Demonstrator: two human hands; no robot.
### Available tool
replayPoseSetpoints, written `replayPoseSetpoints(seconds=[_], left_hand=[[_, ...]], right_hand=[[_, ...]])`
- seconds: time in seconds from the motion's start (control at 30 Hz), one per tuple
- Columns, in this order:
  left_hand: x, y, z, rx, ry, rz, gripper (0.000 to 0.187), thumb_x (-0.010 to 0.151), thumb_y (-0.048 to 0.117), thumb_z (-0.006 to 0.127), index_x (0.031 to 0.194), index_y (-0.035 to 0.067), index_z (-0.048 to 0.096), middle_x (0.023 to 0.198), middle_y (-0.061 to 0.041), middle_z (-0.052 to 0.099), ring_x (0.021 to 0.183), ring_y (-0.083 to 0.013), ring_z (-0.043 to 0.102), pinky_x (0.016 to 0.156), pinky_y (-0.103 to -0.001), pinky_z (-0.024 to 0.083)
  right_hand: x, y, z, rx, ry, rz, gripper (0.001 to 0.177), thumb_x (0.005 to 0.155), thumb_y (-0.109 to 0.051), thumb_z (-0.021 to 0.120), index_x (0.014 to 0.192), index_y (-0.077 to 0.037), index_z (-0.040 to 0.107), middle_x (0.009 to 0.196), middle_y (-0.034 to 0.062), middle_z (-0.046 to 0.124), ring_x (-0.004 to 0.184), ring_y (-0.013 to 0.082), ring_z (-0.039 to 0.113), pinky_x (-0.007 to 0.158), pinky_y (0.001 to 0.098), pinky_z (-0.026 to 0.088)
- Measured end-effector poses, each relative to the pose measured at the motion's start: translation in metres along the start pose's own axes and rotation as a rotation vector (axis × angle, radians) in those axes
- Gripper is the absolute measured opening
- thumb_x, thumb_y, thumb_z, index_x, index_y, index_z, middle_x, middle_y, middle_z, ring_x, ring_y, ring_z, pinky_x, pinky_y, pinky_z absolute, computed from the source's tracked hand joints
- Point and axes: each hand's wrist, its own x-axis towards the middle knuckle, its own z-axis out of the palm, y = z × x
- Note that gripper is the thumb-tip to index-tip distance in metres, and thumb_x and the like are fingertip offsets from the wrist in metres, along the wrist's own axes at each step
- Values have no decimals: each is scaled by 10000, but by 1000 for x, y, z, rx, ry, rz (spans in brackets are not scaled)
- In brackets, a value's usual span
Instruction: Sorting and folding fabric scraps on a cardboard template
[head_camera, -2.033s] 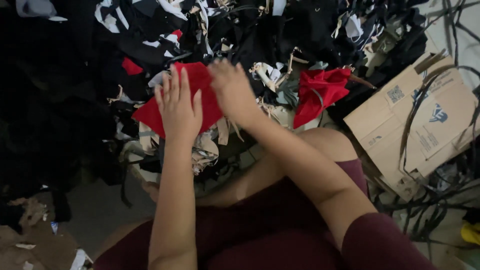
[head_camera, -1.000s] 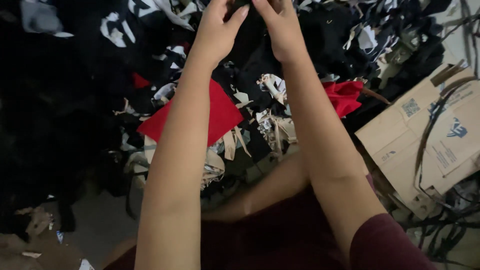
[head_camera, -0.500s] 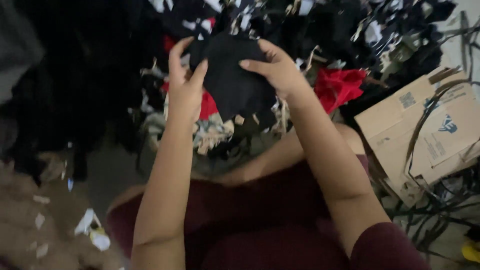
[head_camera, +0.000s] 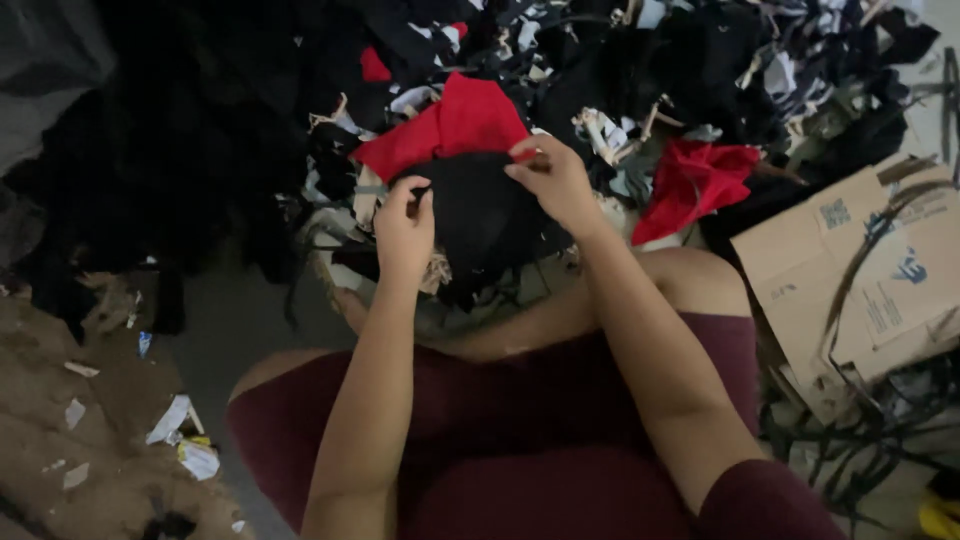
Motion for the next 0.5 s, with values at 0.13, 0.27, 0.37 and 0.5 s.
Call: replayPoseSetpoints(seconds=[0.13,0.27,0.37,0.5], left_hand=[[-5,-3,-7,-17,125,98,145,1060,97,586,1182,108,665,1116,-186,722,1024,-388,692,799,-478,623],[7,3,-14,-104,104,19,247,1042,64,545,1221,188,661,1098,-180,669,968,-352,691,775,-430,619],[5,8,-22,-128,63,-34,318,1031,25,500,1206,215,685,1169,-182,646,994,-360,680,826,-443,608],[5,-1,-25,-26,117,-54,351,1016,5,482,1243,203,663,1218,-178,575,1119,-418,614,833,-459,612]], right_hand=[[3,11,-9,-95,-149,-52,295,926,-208,836,1180,-163,692,928,91,741,868,206,712,768,337,559],[-3,-33,-16,-326,-351,-40,457,809,-203,858,1216,-145,657,1013,165,729,985,361,686,841,479,519],[-1,-30,-16,-363,-360,-65,414,817,-148,817,1199,-139,659,1033,175,725,1028,395,680,870,501,510],[5,-24,-30,-242,-282,-155,307,875,-42,745,1155,-117,644,994,138,701,909,342,694,806,437,536]])
